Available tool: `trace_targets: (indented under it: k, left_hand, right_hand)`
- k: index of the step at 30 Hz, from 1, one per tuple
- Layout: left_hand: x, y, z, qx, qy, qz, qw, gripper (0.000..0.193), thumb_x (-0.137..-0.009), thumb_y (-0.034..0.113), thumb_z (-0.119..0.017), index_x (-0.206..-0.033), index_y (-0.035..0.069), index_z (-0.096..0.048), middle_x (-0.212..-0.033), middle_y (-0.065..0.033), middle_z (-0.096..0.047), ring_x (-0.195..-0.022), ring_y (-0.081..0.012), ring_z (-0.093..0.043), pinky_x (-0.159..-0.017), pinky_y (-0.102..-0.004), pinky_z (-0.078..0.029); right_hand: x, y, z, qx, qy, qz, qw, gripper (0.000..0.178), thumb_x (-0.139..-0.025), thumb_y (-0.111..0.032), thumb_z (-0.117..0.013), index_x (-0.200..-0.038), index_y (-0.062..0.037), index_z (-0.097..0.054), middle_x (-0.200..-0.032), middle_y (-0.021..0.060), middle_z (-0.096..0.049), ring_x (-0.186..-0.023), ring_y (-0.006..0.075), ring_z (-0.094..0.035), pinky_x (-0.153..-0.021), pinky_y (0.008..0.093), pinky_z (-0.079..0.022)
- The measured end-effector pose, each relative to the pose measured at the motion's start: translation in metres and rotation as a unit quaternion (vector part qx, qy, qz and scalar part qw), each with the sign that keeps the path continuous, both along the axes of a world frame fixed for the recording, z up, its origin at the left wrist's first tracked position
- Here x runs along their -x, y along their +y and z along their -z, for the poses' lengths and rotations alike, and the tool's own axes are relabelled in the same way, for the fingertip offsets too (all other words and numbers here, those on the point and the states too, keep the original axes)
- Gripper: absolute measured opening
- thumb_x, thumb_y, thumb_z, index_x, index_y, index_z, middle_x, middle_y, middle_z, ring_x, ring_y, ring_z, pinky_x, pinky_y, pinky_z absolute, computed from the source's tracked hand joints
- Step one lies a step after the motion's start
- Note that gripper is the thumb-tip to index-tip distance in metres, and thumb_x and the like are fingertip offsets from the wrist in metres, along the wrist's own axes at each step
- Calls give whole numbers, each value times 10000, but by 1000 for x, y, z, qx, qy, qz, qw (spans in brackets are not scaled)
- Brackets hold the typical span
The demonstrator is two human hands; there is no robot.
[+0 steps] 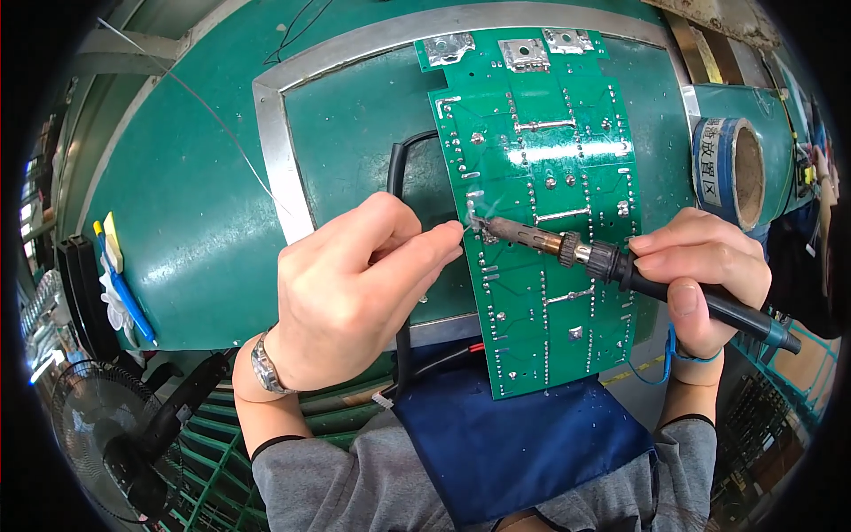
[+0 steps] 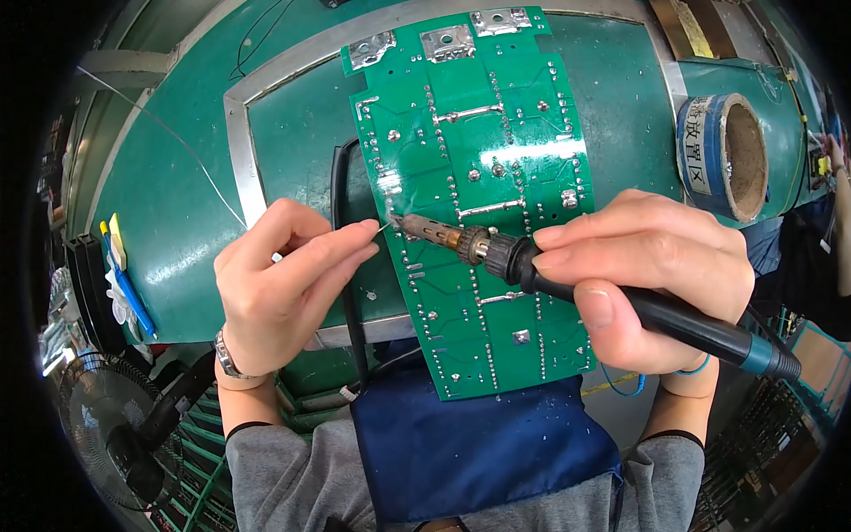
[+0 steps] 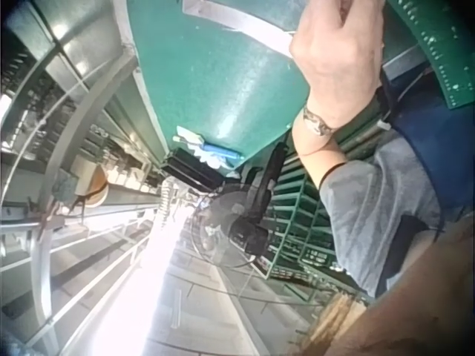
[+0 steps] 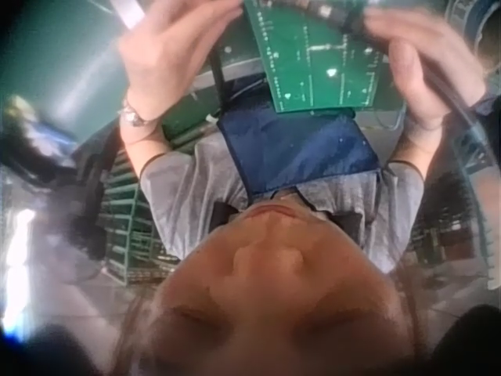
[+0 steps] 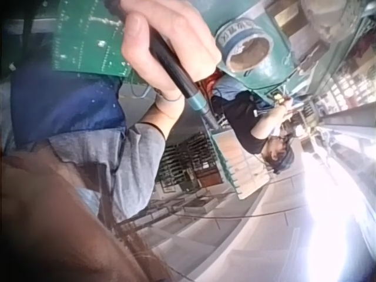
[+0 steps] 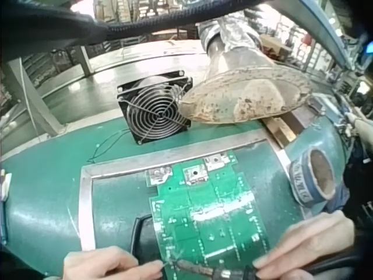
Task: The person places a circuit board on a workbench and solders connections using a soldering iron and solder wire. The person then turns the circuit board over, touches and solders components on the opposite side, and flips the board back to solder additional joints.
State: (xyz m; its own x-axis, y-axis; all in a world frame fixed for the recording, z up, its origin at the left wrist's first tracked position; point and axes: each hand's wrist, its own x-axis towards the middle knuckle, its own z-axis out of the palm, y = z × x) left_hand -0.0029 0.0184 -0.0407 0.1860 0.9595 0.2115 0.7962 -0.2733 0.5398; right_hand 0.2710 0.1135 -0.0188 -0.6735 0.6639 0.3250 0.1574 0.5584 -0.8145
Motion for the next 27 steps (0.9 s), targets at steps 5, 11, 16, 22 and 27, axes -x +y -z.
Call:
trace_targets:
  k: [5, 11, 16, 22, 27]
  left_hand:
    - [-1, 3, -2, 3, -51, -21, 998, 270, -700, -31, -786, -949, 69, -754, -796, -40, -540, -619, -130, -532, -517, -274, -415]
    - [-3, -16, -4, -43, -19, -27, 999, 239, -665, 3, -803, -886, 52, -725, -727, -33, -543, -609, -178, -543, -508, -304, -421]
    - [-9, -28, 5, -25, -21, -22, 999, 244, -666, 31, -814, -898, 61, -744, -703, -22, -500, -578, -157, -509, -465, -296, -382]
    - [-13, -25, 10, -52, -1, -13, 999, 244, -680, 8, -799, -912, 52, -738, -691, -22, -477, -573, -157, -497, -468, -304, -378]
    - [-12, -29, 1, -35, -26, -27, 999, 260, -663, -9, -803, -907, 46, -736, -704, -22, -497, -598, -163, -512, -492, -297, -396]
  right_hand:
    - [-2, 2, -4, -25, -6, 1, 1000, 154, -791, -111, -666, -859, 13, -728, -811, 183, -711, -628, 227, -670, -543, 292, -521]
    - [-14, -11, -8, -5, 12, 29, 999, 221, -827, -200, -646, -816, 9, -719, -806, 188, -710, -580, 227, -654, -522, 293, -520]
    - [-9, -11, -2, 22, -3, -22, 1000, 138, -770, -46, -663, -877, 22, -720, -837, 192, -711, -649, 236, -679, -574, 305, -547]
    - [-8, -13, -2, -6, -7, -20, 1000, 140, -772, -66, -665, -867, 20, -720, -825, 191, -711, -665, 250, -693, -576, 312, -554]
    - [-20, -17, -7, 2, -13, -2, 1000, 137, -771, -81, -669, -853, 16, -722, -815, 184, -711, -649, 245, -690, -572, 312, -553]
